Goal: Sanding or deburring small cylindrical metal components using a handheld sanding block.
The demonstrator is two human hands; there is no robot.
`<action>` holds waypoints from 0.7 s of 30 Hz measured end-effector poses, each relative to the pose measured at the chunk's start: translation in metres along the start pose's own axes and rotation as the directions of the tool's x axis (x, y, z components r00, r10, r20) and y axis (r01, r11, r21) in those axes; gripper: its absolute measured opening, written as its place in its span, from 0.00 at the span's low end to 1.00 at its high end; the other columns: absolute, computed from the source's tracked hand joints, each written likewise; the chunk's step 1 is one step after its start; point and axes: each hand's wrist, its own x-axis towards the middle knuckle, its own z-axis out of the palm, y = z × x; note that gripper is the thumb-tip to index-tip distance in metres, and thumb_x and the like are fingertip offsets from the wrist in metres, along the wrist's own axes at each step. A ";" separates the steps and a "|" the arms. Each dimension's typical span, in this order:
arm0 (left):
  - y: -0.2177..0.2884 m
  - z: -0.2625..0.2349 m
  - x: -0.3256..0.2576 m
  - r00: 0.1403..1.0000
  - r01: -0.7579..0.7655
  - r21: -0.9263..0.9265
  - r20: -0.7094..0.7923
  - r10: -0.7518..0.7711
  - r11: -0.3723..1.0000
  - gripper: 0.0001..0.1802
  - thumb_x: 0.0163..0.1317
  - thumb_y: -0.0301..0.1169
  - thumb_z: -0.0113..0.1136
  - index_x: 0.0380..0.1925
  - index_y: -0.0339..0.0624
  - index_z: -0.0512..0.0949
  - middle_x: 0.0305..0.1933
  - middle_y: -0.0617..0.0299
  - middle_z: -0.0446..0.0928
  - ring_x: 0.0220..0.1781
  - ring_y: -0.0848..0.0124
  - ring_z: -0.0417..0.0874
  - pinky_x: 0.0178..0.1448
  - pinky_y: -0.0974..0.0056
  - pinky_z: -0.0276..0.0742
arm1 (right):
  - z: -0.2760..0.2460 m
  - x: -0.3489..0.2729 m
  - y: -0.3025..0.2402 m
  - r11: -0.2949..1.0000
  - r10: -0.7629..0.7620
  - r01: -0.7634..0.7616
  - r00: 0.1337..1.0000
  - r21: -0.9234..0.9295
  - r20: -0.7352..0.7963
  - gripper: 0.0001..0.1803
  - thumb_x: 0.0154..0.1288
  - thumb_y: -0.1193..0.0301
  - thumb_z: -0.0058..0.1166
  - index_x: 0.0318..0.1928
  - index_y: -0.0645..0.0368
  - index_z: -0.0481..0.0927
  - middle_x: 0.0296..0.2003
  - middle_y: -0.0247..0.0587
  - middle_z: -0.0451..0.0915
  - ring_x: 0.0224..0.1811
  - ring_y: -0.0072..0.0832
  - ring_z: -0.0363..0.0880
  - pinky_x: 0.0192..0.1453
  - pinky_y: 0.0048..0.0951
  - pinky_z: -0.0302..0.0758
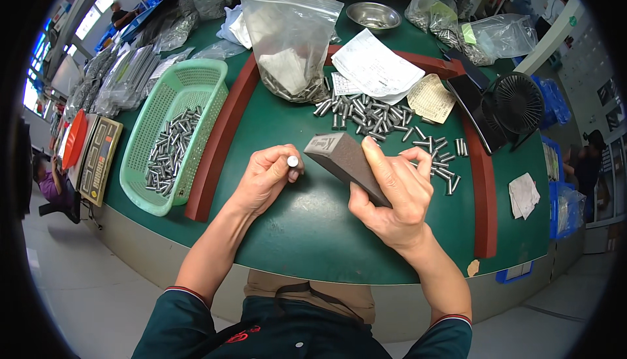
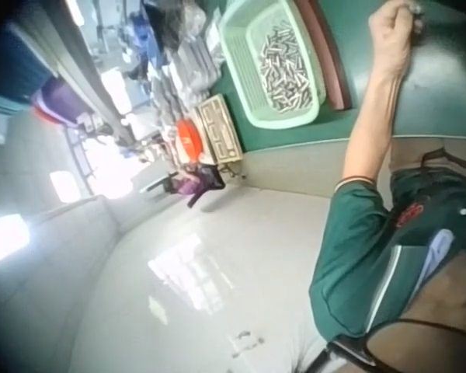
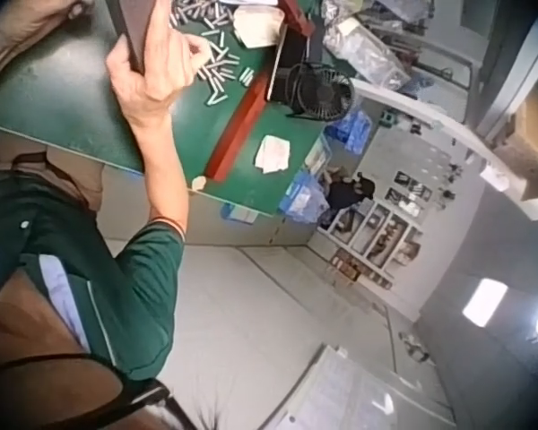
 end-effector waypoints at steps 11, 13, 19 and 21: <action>-0.001 -0.002 0.001 0.999 -0.031 0.019 -0.017 0.031 0.999 0.13 0.69 0.37 0.55 0.35 0.37 0.78 0.34 0.65 0.71 0.35 0.76 0.70 0.41 0.71 0.66 | -0.002 0.002 -0.006 1.000 -0.006 0.006 0.998 -0.007 0.066 0.33 0.36 0.79 0.61 0.52 0.62 0.80 0.25 0.33 0.78 0.22 0.26 0.74 0.43 0.33 0.64; -0.002 -0.004 -0.001 0.999 -0.033 0.009 -0.036 0.034 0.999 0.11 0.71 0.32 0.52 0.37 0.34 0.79 0.34 0.67 0.73 0.35 0.78 0.72 0.42 0.72 0.69 | 0.000 0.001 -0.009 1.000 -0.013 0.012 0.997 0.016 0.076 0.33 0.36 0.79 0.61 0.52 0.62 0.80 0.25 0.32 0.78 0.23 0.26 0.74 0.43 0.34 0.64; -0.002 -0.004 -0.001 1.000 -0.010 0.006 -0.013 0.010 1.000 0.11 0.71 0.31 0.53 0.39 0.34 0.79 0.34 0.67 0.73 0.35 0.78 0.71 0.42 0.72 0.69 | 0.000 0.000 -0.009 0.999 -0.009 0.005 0.995 0.034 0.097 0.33 0.36 0.77 0.62 0.52 0.61 0.80 0.24 0.31 0.77 0.24 0.25 0.74 0.44 0.35 0.65; -0.002 -0.002 -0.002 1.000 0.005 -0.007 -0.027 -0.005 1.000 0.11 0.70 0.31 0.53 0.39 0.33 0.79 0.34 0.67 0.73 0.35 0.78 0.72 0.42 0.72 0.69 | 0.000 0.000 -0.014 0.998 -0.017 0.009 0.993 0.066 0.116 0.33 0.37 0.77 0.62 0.52 0.61 0.80 0.24 0.31 0.77 0.24 0.26 0.74 0.45 0.35 0.65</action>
